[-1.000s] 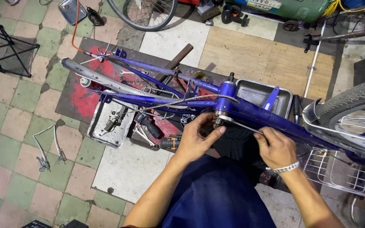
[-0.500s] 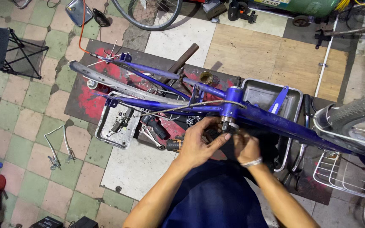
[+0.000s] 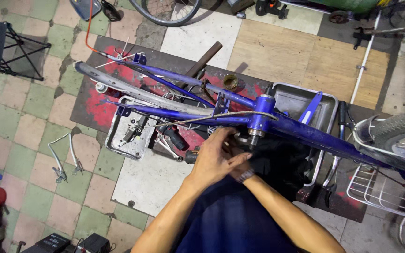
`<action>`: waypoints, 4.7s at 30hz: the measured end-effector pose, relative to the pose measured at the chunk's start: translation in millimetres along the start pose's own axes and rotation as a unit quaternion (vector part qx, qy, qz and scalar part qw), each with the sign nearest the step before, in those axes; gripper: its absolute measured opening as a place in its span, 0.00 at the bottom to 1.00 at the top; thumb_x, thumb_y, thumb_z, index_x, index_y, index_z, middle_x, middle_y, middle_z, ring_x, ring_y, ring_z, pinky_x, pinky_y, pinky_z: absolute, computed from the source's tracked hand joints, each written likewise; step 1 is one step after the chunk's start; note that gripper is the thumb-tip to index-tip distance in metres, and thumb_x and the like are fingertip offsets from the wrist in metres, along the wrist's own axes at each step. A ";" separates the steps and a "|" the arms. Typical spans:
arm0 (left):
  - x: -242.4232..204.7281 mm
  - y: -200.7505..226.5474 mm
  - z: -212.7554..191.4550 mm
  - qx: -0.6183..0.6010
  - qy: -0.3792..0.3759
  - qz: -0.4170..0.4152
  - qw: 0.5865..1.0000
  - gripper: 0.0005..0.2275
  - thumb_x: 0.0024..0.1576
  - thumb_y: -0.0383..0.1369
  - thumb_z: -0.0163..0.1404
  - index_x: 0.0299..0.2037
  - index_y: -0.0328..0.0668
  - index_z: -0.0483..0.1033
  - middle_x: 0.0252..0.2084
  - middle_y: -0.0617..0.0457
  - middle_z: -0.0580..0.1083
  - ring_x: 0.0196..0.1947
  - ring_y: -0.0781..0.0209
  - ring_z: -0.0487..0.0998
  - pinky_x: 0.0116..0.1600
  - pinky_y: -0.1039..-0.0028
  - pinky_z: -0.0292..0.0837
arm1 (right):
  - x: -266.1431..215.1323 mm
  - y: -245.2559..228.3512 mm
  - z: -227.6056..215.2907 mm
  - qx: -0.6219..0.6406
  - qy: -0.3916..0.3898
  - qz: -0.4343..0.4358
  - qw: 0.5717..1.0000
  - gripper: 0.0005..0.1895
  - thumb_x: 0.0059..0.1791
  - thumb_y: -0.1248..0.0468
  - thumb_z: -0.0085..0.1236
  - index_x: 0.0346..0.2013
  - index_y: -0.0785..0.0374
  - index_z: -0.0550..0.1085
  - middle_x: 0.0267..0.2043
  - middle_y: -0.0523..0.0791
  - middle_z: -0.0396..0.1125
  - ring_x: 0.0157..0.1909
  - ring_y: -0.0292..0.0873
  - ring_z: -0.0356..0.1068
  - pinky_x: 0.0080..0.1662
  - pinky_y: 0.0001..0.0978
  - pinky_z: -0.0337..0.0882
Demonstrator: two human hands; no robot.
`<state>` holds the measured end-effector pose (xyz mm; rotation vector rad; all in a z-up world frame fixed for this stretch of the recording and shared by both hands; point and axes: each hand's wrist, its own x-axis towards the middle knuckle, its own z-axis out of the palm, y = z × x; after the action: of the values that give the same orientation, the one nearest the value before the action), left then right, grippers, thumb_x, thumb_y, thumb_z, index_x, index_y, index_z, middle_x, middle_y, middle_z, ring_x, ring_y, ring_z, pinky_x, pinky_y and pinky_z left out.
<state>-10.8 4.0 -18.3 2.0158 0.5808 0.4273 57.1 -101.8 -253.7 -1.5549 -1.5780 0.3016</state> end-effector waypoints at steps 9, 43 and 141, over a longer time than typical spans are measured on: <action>-5.8 6.9 18.2 -0.308 -0.081 -0.180 0.931 0.23 0.52 0.30 0.63 0.56 0.36 0.70 0.42 0.51 0.77 0.35 0.70 0.79 0.39 0.76 0.78 | -49.7 -61.2 -142.7 -0.073 0.086 0.342 0.933 0.11 0.54 0.59 0.54 0.45 0.64 0.75 0.30 0.54 0.72 0.31 0.58 0.74 0.33 0.46 0.71; 50.5 -9.8 -5.5 0.223 0.060 0.229 0.946 0.32 0.55 0.60 0.52 0.62 0.48 0.72 0.68 0.51 0.69 0.71 0.51 0.67 0.74 0.49 0.54 | 4.7 -51.3 -140.6 -0.081 0.196 0.201 0.956 0.16 0.59 0.56 0.46 0.45 0.67 0.73 0.35 0.53 0.72 0.37 0.58 0.75 0.39 0.44 0.74; 51.1 -28.2 -12.6 0.228 0.050 0.276 0.933 0.28 0.57 0.57 0.54 0.60 0.46 0.74 0.69 0.49 0.69 0.68 0.52 0.72 0.71 0.51 0.57 | 26.6 -47.9 -89.0 -0.042 0.335 0.163 0.927 0.14 0.58 0.60 0.49 0.42 0.70 0.75 0.36 0.54 0.74 0.36 0.53 0.76 0.41 0.41 0.75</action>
<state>18.5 53.6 -33.9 2.6192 0.1624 0.7905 91.5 -121.9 -157.1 -1.7406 -0.8088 -0.1232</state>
